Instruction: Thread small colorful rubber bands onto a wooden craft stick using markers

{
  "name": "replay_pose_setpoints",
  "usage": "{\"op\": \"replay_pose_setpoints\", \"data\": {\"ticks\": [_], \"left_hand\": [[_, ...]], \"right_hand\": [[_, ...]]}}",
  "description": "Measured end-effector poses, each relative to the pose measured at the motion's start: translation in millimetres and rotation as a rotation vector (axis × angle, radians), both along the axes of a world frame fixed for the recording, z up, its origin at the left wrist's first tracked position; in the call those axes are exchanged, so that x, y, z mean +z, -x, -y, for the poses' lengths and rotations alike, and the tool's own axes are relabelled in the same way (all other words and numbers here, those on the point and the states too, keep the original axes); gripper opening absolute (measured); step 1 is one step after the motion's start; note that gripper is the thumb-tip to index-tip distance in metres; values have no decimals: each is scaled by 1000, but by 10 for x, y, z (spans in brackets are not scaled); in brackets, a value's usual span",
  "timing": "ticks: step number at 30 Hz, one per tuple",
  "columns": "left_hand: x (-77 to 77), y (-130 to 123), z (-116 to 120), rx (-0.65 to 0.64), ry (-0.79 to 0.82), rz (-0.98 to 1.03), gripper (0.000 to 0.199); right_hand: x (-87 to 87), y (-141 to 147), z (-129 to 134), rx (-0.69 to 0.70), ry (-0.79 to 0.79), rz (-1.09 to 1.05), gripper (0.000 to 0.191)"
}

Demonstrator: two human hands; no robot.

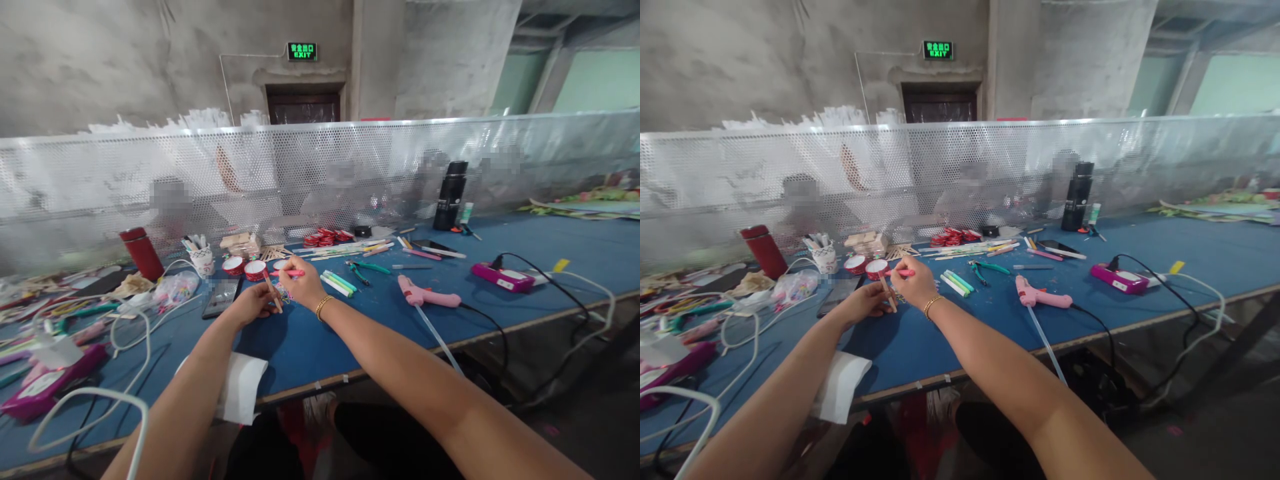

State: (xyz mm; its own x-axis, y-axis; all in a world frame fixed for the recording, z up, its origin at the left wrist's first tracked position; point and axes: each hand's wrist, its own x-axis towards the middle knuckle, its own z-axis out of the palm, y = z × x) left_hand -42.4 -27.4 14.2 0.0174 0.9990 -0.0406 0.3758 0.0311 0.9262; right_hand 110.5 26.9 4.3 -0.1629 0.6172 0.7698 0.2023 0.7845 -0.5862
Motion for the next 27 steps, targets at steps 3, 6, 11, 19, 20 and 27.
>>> {"op": "replay_pose_setpoints", "data": {"ticks": [3,6,11,19,20,27], "left_hand": [[-6,0,-8,3,2,-8,36],[-2,-3,-8,-6,6,-17,36],[13,-13,10,-14,6,-20,38],[8,-6,0,-17,12,-5,38],[6,-5,-3,-14,11,-7,38],[-15,8,-26,-15,9,-3,37]], "right_hand": [[3,0,12,8,-9,-5,9],[0,13,24,31,-16,-7,10],[-17,33,22,62,-27,-1,10],[-29,41,9,48,-19,6,10],[-29,42,8,50,-19,4,10],[-29,44,0,30,-12,15,11]]}}
